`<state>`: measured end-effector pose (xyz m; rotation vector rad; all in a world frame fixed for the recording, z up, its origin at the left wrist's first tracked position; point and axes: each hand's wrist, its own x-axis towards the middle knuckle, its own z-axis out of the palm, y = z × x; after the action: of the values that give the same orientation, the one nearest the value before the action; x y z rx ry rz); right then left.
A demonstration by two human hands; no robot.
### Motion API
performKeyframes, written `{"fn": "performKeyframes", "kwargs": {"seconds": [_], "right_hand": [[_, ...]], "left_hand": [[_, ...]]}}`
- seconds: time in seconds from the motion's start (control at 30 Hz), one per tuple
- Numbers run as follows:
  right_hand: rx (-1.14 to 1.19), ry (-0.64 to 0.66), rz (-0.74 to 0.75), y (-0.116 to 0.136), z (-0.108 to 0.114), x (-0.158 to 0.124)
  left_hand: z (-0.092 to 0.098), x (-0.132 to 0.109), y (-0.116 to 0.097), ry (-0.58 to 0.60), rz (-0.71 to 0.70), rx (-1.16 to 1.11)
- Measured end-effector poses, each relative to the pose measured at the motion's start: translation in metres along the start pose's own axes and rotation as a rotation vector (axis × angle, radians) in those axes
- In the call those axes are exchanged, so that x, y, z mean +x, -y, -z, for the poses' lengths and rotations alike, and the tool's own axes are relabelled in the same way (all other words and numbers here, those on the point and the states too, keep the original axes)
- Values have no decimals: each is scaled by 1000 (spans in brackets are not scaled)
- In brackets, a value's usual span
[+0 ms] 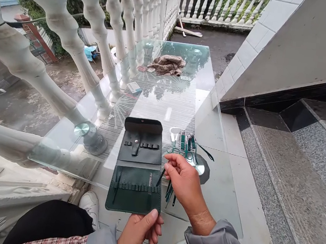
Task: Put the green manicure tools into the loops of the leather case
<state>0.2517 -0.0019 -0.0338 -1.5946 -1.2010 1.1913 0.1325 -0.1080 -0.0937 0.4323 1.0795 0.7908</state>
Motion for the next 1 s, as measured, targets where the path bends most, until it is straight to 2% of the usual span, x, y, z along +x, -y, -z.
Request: {"fn": "performKeyframes", "kwargs": {"seconds": [0.1, 0.33, 0.53, 0.6, 0.77, 1.0], "right_hand": [[-11, 19, -11, 0, 0, 3], [-73, 186, -28, 2, 3, 5], [-219, 390, 21, 5, 1, 7], [-316, 394, 63, 6, 2, 6], [-544, 284, 248, 8, 9, 3], [-593, 284, 419, 5, 10, -7]], "left_hand": [[0, -1, -2, -7, 3, 5], [-2, -3, -7, -40, 27, 38], [-2, -3, -5, -41, -2, 49], [-1, -2, -5, -44, -4, 55], [0, -2, -5, -43, 4, 67], [-1, 0, -1, -53, -9, 65]]}}
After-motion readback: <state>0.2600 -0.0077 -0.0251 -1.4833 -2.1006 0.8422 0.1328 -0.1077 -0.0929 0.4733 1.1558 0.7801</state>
